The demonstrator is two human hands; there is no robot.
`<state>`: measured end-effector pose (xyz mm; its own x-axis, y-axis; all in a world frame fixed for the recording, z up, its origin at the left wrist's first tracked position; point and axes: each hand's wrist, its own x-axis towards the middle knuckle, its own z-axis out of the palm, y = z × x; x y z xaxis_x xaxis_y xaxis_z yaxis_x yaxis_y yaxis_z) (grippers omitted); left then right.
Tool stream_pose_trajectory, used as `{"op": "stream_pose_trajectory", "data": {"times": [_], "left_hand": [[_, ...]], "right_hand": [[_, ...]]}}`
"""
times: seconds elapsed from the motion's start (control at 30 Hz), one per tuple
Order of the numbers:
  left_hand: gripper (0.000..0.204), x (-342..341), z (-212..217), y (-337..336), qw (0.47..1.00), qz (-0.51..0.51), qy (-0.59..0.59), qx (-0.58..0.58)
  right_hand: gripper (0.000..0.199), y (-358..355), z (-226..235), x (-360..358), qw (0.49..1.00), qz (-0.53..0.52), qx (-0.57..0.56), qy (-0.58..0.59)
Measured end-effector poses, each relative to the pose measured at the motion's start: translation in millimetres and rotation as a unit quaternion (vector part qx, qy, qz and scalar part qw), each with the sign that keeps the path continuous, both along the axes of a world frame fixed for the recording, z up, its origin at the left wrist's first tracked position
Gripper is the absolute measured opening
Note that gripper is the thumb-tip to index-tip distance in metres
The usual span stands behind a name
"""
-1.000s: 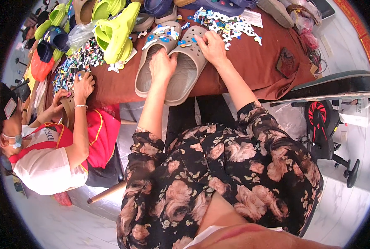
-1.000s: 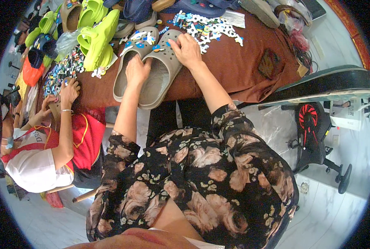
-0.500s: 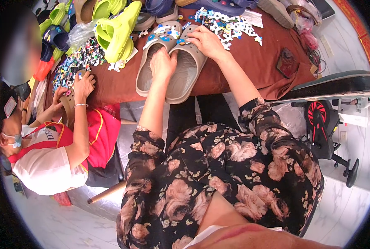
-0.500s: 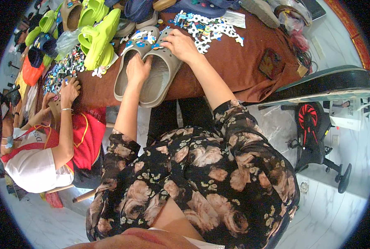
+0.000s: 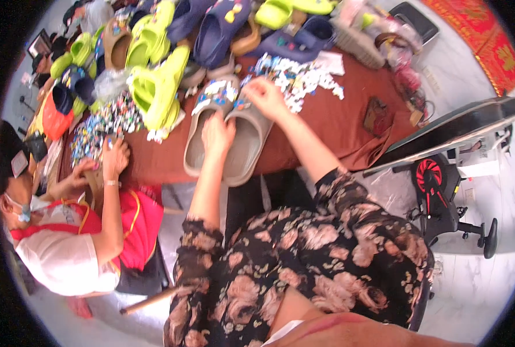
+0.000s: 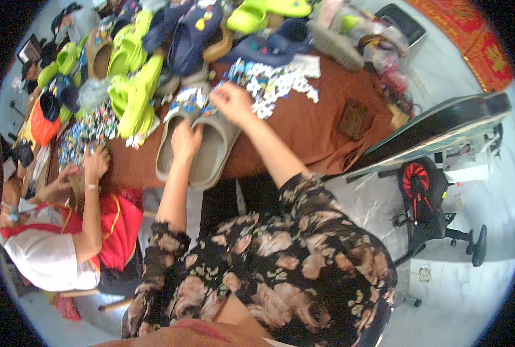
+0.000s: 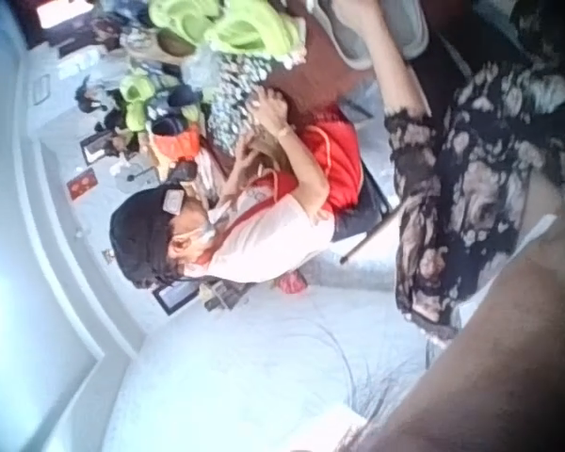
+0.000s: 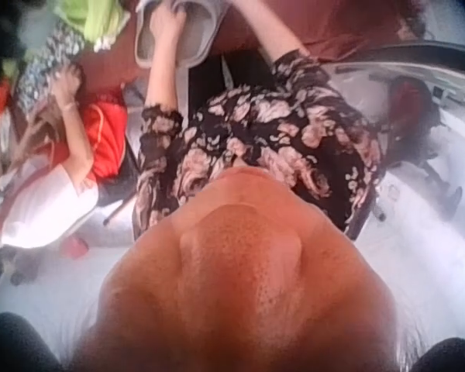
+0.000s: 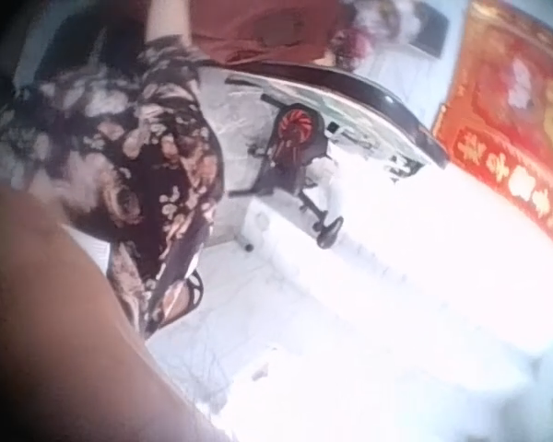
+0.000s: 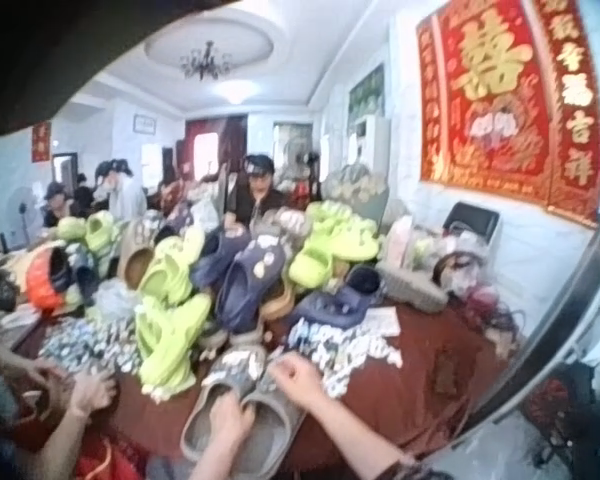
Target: Attaching various small decorative charms to the holes of plastic clog-style shoes.
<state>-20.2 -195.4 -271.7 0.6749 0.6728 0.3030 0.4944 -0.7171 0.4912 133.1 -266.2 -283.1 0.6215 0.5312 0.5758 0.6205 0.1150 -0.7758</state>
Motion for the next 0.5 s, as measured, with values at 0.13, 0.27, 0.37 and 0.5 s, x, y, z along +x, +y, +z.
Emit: {"op": "stream_pose_trajectory", "data": {"times": [0.13,0.27,0.37,0.5], "left_hand": [[0.029,-10.7,-9.8,4.5,0.999,-0.013,-0.047,0.003],[0.028,-5.0,-2.5,-1.9,0.998,-0.004,-0.057,-0.013],[0.034,-8.7,-1.2,3.2,0.999,-0.002,-0.031,-0.019],[0.028,-7.8,-2.8,3.4,1.0,0.003,-0.024,-0.012]], "right_hand": [[0.037,5.4,16.1,-24.6,0.961,0.047,-0.206,-0.177],[0.045,2.6,29.5,-13.7,0.952,0.112,-0.227,-0.172],[0.045,3.3,36.3,-21.5,0.946,0.123,-0.239,-0.179],[0.036,11.0,25.6,-20.1,0.965,0.085,-0.202,-0.142]]}}
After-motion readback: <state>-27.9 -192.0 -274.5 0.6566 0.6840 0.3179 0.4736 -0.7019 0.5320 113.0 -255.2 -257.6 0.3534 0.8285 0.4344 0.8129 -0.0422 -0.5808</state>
